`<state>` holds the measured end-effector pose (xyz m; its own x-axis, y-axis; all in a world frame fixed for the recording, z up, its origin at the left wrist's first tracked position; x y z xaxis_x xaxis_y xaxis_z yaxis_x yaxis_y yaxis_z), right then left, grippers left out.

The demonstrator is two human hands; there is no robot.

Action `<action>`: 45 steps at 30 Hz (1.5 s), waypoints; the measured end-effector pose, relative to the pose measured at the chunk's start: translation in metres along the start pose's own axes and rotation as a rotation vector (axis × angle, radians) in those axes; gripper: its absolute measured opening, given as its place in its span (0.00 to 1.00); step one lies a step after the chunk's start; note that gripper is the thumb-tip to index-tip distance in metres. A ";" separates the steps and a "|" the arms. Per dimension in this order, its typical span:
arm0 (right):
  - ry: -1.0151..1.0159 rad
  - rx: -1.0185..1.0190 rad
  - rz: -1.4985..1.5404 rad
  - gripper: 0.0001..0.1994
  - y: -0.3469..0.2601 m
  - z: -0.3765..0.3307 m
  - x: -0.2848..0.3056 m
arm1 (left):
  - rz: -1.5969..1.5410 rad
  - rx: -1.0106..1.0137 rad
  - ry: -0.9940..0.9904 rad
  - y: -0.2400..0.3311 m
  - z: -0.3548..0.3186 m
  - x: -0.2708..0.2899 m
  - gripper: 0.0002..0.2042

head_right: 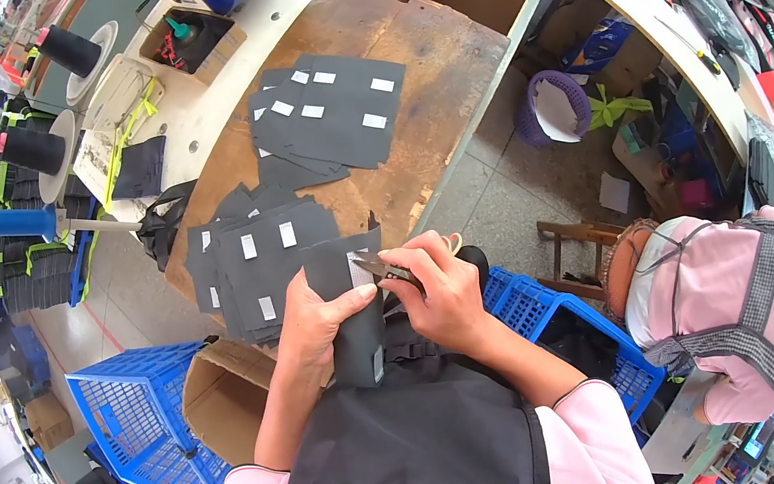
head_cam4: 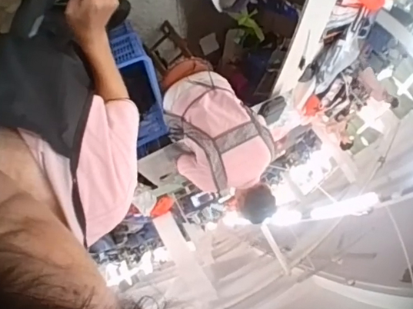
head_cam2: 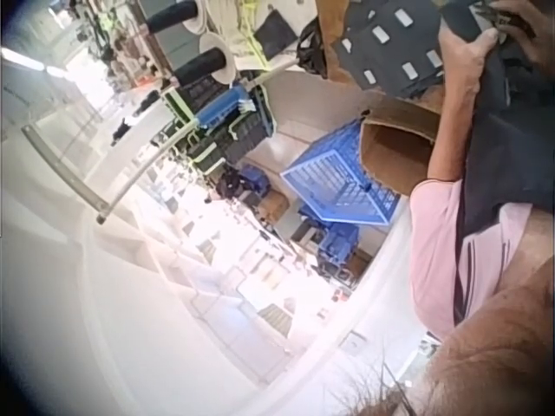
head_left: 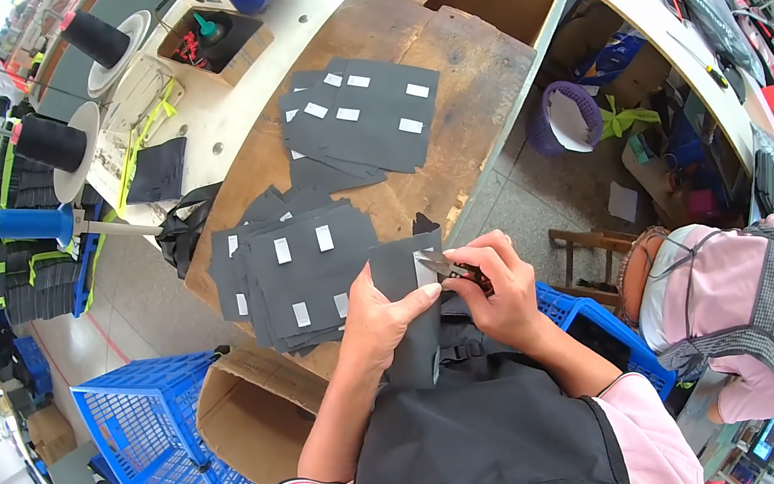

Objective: Removing white stickers from small black fabric components in a factory environment.

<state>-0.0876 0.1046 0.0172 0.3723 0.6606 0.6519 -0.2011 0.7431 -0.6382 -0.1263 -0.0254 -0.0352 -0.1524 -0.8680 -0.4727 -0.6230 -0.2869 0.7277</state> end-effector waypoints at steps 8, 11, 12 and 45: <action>0.004 0.003 0.006 0.14 0.000 0.002 0.000 | 0.035 -0.088 -0.002 0.005 0.001 0.000 0.16; -0.029 -0.136 0.150 0.15 0.011 0.001 -0.004 | 0.047 -0.052 -0.004 0.001 0.003 0.007 0.15; -0.030 -0.136 0.150 0.15 0.011 0.000 -0.004 | 0.056 -0.016 -0.004 -0.003 0.004 0.009 0.14; -0.192 -0.266 0.025 0.16 0.022 -0.015 0.005 | -0.012 -0.051 0.153 -0.010 0.009 0.027 0.15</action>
<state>-0.0764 0.1231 0.0005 0.1874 0.7053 0.6837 0.0447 0.6892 -0.7232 -0.1307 -0.0429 -0.0599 -0.0241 -0.9150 -0.4027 -0.5836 -0.3142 0.7488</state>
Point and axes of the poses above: each hand's wrist, its own z-axis towards the middle knuckle, its own x-axis out of the back of the hand, y = z × x, the point moved 8 cm from there along z, towards the middle knuckle, and after that the axes turned 9 degrees about -z, right-handed, at the moved point
